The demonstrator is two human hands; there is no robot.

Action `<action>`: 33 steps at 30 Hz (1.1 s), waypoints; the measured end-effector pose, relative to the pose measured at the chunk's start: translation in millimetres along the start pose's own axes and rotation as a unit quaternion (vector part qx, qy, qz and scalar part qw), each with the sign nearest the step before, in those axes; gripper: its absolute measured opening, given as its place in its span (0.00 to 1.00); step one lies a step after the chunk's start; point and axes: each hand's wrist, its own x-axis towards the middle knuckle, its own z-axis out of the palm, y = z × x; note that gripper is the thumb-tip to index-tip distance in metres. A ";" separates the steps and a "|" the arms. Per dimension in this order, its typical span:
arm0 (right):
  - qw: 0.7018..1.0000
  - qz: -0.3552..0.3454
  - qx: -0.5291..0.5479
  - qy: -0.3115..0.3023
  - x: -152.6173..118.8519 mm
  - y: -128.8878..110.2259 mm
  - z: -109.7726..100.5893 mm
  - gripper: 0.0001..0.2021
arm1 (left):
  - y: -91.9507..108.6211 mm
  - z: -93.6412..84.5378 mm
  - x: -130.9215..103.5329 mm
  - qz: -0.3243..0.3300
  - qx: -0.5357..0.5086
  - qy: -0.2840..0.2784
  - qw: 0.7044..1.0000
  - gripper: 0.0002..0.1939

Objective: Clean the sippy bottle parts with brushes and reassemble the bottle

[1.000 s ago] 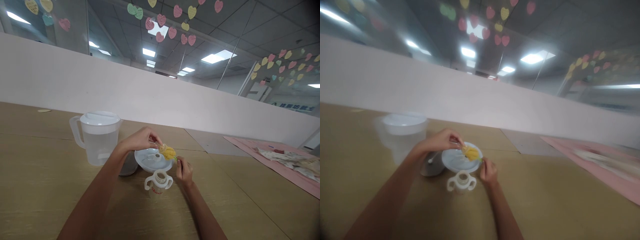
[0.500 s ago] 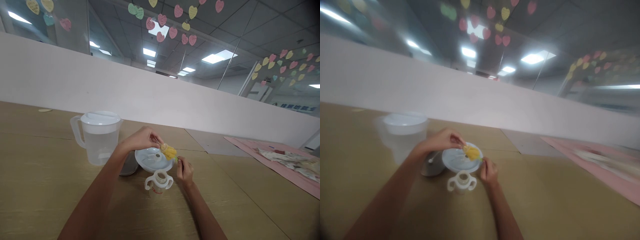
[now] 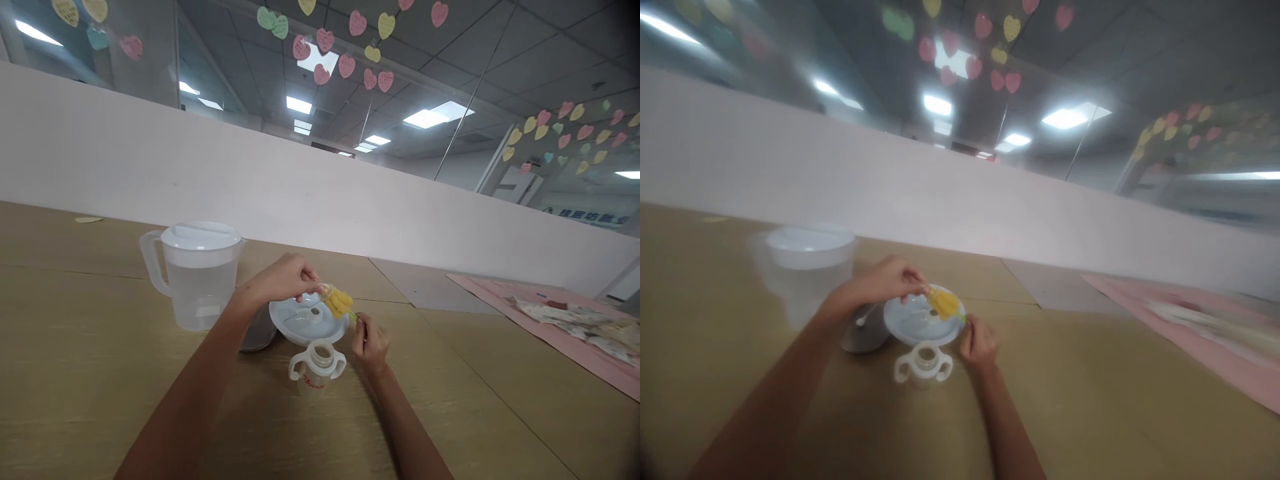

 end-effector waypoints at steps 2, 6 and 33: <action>1.000 -0.011 -0.016 0.010 0.9 0.5 -0.6 0.09 | 0.9 0.5 -0.5 -0.010 0.005 0.002 1.000 0.14; 0.999 -0.032 -0.033 0.024 3.1 -1.1 -1.7 0.09 | 4.7 -1.8 -3.6 -0.019 0.028 -0.009 0.999 0.14; 0.999 0.019 -0.027 0.014 7.1 -5.0 2.6 0.08 | 18.6 -22.2 -19.7 -0.031 0.192 0.043 0.980 0.11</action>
